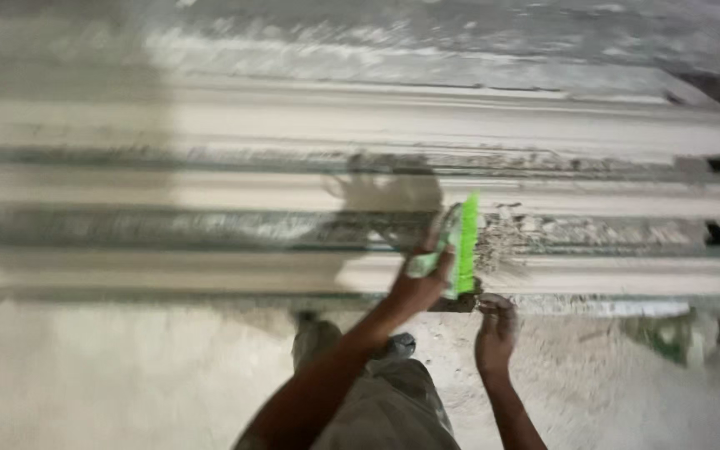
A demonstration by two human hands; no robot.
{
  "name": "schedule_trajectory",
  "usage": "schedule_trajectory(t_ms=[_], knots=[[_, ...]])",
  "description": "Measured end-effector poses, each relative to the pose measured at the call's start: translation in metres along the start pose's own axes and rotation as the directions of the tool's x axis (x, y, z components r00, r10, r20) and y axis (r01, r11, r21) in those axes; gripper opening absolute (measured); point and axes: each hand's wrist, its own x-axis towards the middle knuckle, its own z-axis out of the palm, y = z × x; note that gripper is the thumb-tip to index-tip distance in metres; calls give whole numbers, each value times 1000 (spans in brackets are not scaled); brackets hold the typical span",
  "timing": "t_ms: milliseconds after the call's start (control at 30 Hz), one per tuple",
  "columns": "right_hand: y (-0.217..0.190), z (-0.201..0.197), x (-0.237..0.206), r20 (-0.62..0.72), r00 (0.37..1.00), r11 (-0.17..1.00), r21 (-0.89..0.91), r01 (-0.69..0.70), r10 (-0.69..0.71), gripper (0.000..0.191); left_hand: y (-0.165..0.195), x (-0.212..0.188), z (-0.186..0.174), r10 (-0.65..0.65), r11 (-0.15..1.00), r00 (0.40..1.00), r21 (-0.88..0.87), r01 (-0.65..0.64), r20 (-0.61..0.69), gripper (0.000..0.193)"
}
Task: The person scrapes dried plaster residue from the grooves of decorative plaster cornice moldings using a small handheld scraper, then brushes the loose debris off the moldings with a green brush and dustpan brush, and repositions the moldings on the work table.
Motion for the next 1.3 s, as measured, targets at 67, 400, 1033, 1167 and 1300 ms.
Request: schedule_trajectory(t_ms=[67, 400, 1033, 1167, 1300], knots=[[-7, -7, 11, 82, 994, 996, 60, 69, -74, 17, 14, -32, -69, -31, 999, 991, -15, 29, -133, 62], [14, -32, 3, 235, 860, 891, -75, -449, 453, 26, -18, -134, -256, -96, 895, 428, 110, 433, -898, 63], [15, -25, -77, 406, 575, 698, -302, -650, 711, 65, -59, -302, -254, -223, 766, 596, 239, 597, -771, 60], [15, -8, -56, 405, 522, 568, 8, -823, 751, 77, -56, -237, -15, -74, 996, 974, 33, 83, -213, 59], [6, -17, -32, 339, 685, 706, 78, -704, 645, 73, -74, -210, -67, 91, 995, 971, -20, -97, -222, 58]])
